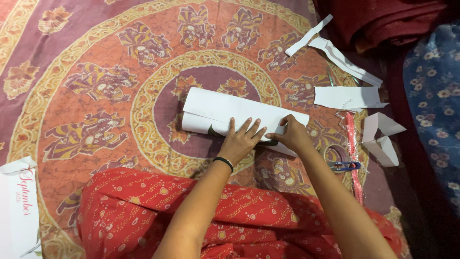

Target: The person rolls a sheet of white paper into a cylinder and secures it with multiple pieces of clear tape. They then trim the edges of the cylinder with scissors.

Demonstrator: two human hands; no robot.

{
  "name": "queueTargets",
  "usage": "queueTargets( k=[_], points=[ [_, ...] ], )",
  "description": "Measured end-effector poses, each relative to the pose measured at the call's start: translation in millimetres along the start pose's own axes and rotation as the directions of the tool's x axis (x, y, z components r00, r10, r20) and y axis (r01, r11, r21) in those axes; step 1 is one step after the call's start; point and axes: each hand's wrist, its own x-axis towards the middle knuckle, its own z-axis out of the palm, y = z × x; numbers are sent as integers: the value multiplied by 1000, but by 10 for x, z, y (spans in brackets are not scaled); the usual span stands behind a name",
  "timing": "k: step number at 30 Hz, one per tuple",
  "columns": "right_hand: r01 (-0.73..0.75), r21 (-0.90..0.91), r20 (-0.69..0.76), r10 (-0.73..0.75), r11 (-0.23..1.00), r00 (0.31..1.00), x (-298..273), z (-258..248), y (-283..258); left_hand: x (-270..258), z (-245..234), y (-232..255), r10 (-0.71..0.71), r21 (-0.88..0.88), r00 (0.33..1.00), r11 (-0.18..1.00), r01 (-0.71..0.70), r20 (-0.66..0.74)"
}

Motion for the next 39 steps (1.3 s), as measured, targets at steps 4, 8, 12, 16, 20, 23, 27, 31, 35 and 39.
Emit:
queueTargets(
  k=[4,8,12,16,20,23,27,31,35,39],
  points=[
    [35,-10,45,-35,999,998,98,-4,68,-24,3,25,-12,33,999,999,13,-43],
    [-112,67,66,107,992,992,161,23,124,-51,-15,26,-5,46,995,999,10,-99],
    [-64,89,-29,67,994,997,116,89,110,51,-76,20,-19,-46,998,999,22,58],
    [-79,133,-15,81,988,997,43,74,104,129,-274,13,-50,-93,995,994,58,88],
    [-131,464,-27,162,876,986,-103,-158,378,187,-518,27,-95,-260,953,950,173,287],
    [92,301,-348,19,949,937,-464,-413,838,223,-628,22,-97,-299,938,933,202,332],
    [-73,-118,-262,40,990,964,-833,-510,1416,125,-665,8,-185,-428,969,872,239,164],
    [-224,-443,-90,206,868,974,-978,-320,1600,-32,-736,0,-221,-446,968,859,253,122],
    [-165,-471,-186,86,866,979,-976,-335,1454,-141,-991,-147,-323,-491,942,808,326,93],
    [-240,-424,-210,163,873,964,-908,-482,1309,-132,-1263,-311,-393,-523,917,768,369,70]
  ],
)
